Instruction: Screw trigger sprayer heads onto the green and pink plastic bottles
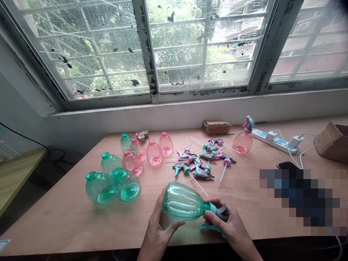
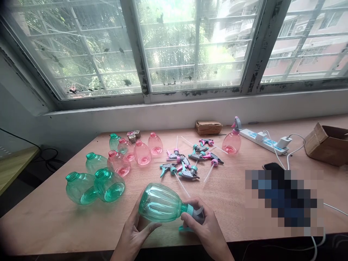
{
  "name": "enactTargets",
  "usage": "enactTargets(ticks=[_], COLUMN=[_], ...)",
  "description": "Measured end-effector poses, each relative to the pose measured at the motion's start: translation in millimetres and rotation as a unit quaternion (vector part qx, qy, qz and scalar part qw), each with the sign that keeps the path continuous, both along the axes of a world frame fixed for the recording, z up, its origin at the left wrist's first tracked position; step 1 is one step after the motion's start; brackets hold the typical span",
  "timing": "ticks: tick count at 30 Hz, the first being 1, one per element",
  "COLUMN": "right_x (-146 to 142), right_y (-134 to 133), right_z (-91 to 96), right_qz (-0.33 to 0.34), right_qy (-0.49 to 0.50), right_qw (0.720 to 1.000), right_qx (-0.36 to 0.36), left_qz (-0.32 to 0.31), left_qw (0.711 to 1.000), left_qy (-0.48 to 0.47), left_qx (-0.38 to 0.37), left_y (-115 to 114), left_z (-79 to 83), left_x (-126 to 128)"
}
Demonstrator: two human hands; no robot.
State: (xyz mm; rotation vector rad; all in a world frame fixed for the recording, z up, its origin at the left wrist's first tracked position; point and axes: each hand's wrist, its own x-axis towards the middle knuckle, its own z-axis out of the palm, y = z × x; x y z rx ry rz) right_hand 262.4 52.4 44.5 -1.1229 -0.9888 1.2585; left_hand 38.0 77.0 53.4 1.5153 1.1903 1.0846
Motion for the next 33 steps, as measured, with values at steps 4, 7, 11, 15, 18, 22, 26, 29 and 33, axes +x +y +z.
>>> enactTargets(ticks=[4, 7, 11, 15, 18, 22, 26, 29, 33], right_x=[-2.3, 0.0, 4.3, 3.7, 1.9, 2.8, 4.2, 1.8, -0.5], right_y=[-0.7, -1.3, -1.0, -0.8, -1.3, -1.7, -1.7, -1.8, -1.7], right_z=[1.4, 1.1, -0.3, 1.2, 2.1, 0.5, -1.1, -0.6, 1.3], right_qz=[0.005, 0.015, 0.029, 0.036, 0.032, 0.031, 0.035, 0.022, 0.012], right_qy=[0.001, -0.003, -0.001, -0.005, -0.01, -0.017, -0.015, -0.007, -0.012], right_qw=[1.0, 1.0, 1.0, 0.999, 0.999, 0.999, 0.999, 1.0, 1.0], right_qx=[0.008, 0.003, -0.002, 0.005, 0.012, 0.007, 0.001, 0.005, 0.011], left_qz=[-0.007, -0.008, 0.007, 0.0, -0.001, -0.004, -0.009, -0.018, -0.012], left_qw=[1.0, 1.0, 1.0, 1.0, 1.0, 1.0, 1.0, 1.0, 1.0], left_qy=[-0.008, -0.005, 0.013, 0.008, -0.006, 0.003, -0.005, -0.014, -0.02], left_qx=[-0.004, -0.011, 0.008, 0.004, -0.008, -0.002, 0.007, 0.01, 0.003], left_y=[-0.8, -1.6, -2.2, -3.5, -4.2, -3.4, -3.2, -3.9, -3.5], left_z=[-2.4, -1.6, -2.9, -5.0, -3.7, -2.8, -5.4, -4.6, -0.8], left_x=[-2.8, -3.1, -1.8, -2.8, -3.8, -3.2, -3.7, -5.0, -4.2])
